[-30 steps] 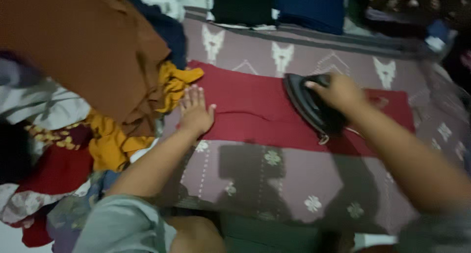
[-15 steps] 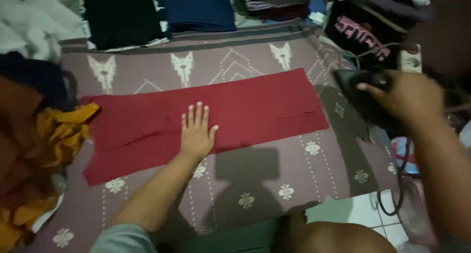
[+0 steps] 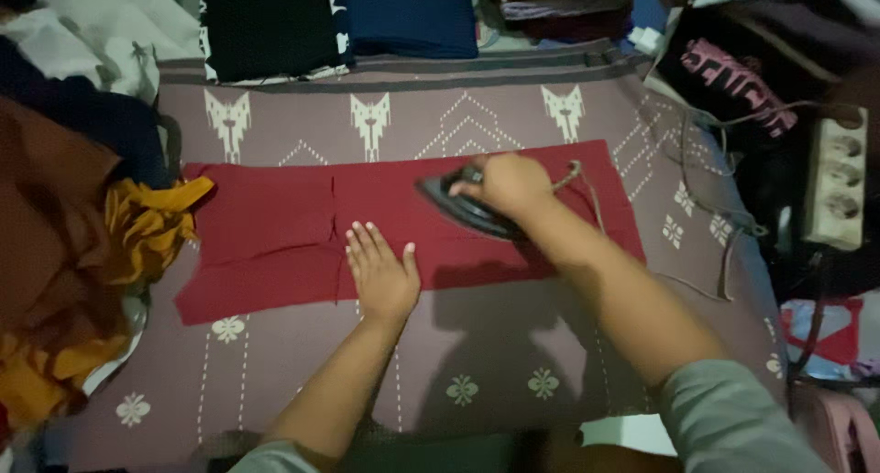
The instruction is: The person irons a red shirt on a patterned ironing board using a black electric iron. They smooth the fabric with their hands, iron the main body and sleeves, and then fold the shirt into a neat rectangle.
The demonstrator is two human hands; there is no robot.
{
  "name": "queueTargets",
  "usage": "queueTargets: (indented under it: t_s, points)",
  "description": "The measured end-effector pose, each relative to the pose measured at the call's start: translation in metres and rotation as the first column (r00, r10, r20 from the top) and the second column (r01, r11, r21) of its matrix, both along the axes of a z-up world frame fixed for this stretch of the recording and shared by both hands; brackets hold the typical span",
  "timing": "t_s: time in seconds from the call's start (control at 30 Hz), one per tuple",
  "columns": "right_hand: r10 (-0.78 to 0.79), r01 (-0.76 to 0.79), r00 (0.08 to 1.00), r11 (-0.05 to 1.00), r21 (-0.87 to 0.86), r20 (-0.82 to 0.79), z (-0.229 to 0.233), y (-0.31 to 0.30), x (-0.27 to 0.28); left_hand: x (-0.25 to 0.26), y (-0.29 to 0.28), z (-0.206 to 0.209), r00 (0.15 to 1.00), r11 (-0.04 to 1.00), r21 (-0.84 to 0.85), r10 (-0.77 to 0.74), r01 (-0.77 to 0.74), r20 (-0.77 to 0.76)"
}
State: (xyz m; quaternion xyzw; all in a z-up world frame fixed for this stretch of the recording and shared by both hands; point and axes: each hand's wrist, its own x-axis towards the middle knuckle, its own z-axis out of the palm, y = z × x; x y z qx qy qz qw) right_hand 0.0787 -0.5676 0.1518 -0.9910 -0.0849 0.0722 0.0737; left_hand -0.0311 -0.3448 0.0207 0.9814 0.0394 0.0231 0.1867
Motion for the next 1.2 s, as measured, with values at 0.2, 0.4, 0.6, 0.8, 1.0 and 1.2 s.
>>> queueTargets:
  t_s: [0.2,0.4,0.6,0.8,1.0,1.2]
  points:
    - [-0.338,0.337,0.941,0.940,0.057,-0.003,0.002,-0.066,0.022,0.049,-0.023,0.004,0.976,0.977,0.000,-0.213,0.213,-0.035]
    - [-0.561,0.561,0.823,0.828,0.029,0.094,-0.012,-0.186,-0.016,0.115,-0.025,0.007,0.977,0.983,0.150,-0.074,0.105,-0.199]
    - [-0.716,0.708,0.684,0.698,0.110,0.142,-0.026,-0.252,-0.020,0.109,-0.043,0.018,0.952,0.935,0.195,-0.273,0.296,-0.137]
    - [-0.700,0.547,0.580,0.713,0.439,0.416,-0.025,-0.269,-0.002,0.084,-0.126,0.047,0.751,0.738,0.194,-0.573,0.647,-0.328]
    - [-0.756,0.133,0.493,0.554,0.822,0.430,-0.081,-0.283,0.003,0.126,-0.220,0.023,0.744,0.741,0.084,-0.655,0.667,-0.132]
    - [-0.786,0.013,0.585,0.258,0.966,0.202,-0.130,-0.280,-0.029,0.135,-0.218,0.011,0.884,0.877,0.138,-0.440,0.461,-0.155]
